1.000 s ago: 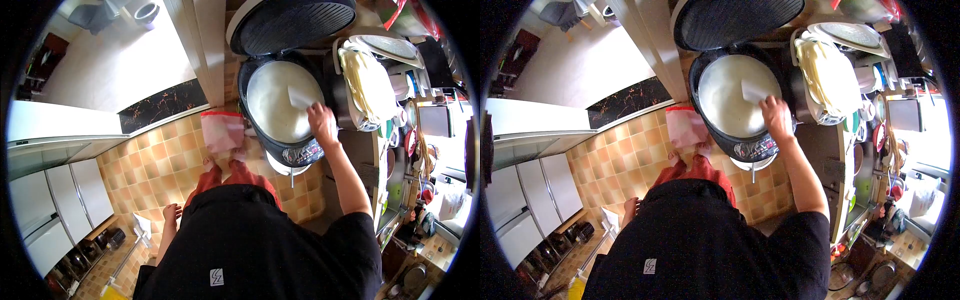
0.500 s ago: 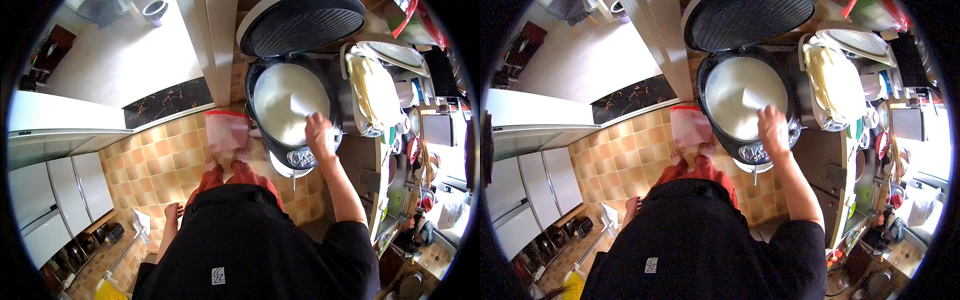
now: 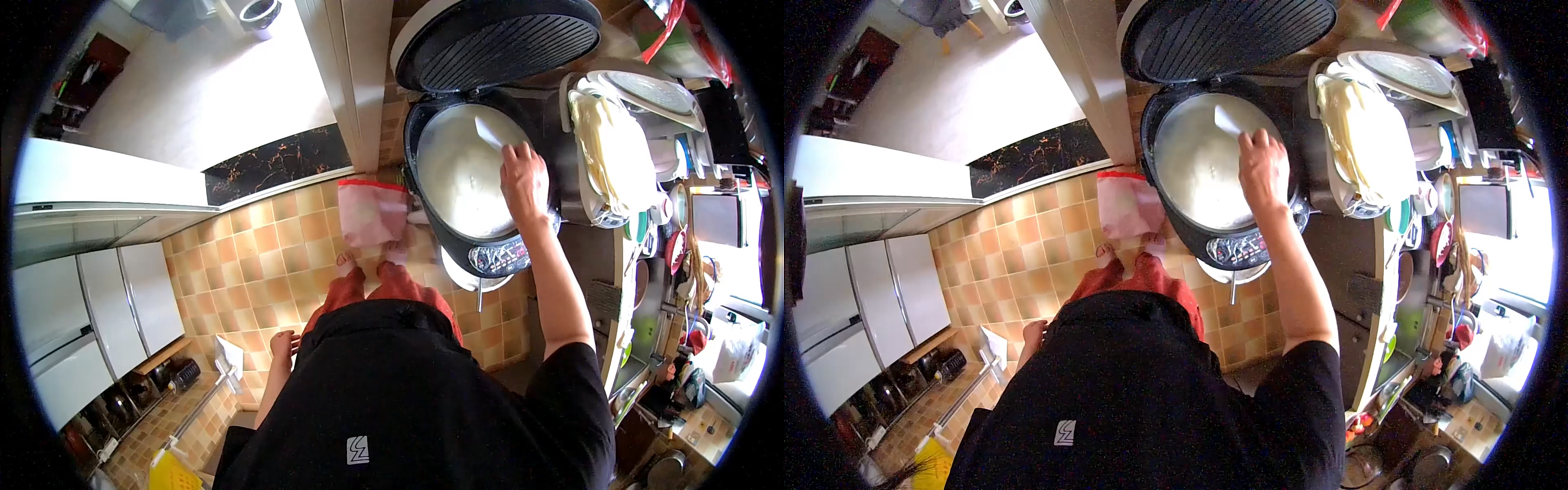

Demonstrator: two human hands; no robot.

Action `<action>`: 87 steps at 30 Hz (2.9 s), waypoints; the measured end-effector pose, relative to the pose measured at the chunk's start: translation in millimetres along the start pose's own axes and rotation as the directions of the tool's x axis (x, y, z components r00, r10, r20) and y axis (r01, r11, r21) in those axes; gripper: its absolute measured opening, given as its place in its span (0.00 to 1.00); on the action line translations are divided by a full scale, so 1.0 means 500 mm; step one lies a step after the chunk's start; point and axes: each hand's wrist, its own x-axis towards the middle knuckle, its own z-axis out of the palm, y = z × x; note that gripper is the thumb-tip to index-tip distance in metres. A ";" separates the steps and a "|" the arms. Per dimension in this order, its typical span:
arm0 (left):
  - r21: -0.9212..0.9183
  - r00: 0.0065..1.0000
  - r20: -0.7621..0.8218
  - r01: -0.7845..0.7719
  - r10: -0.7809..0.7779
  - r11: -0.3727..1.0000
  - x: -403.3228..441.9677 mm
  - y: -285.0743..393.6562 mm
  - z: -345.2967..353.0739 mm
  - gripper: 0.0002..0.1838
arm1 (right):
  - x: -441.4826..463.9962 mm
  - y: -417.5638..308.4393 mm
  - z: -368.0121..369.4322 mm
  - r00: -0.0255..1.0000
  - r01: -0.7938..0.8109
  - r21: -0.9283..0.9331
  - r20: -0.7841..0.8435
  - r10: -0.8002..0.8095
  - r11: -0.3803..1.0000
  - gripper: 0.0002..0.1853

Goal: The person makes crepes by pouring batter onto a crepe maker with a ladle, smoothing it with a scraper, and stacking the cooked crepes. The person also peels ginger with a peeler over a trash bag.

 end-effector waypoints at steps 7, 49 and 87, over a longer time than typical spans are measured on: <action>-0.055 0.999 -0.016 0.034 -0.035 0.998 0.010 -0.010 -0.010 0.17 | 0.038 -0.069 0.053 1.000 0.006 -0.032 0.005 -0.006 0.999 0.09; 0.103 0.998 -0.011 -0.057 0.059 0.993 -0.045 0.023 0.020 0.15 | -0.029 -0.018 -0.022 0.951 0.304 0.275 -0.151 -0.271 0.912 0.07; 0.050 0.999 -0.043 -0.012 0.015 0.999 -0.068 0.020 0.030 0.16 | 0.015 0.146 0.095 0.879 -0.460 0.735 0.458 0.136 0.498 0.11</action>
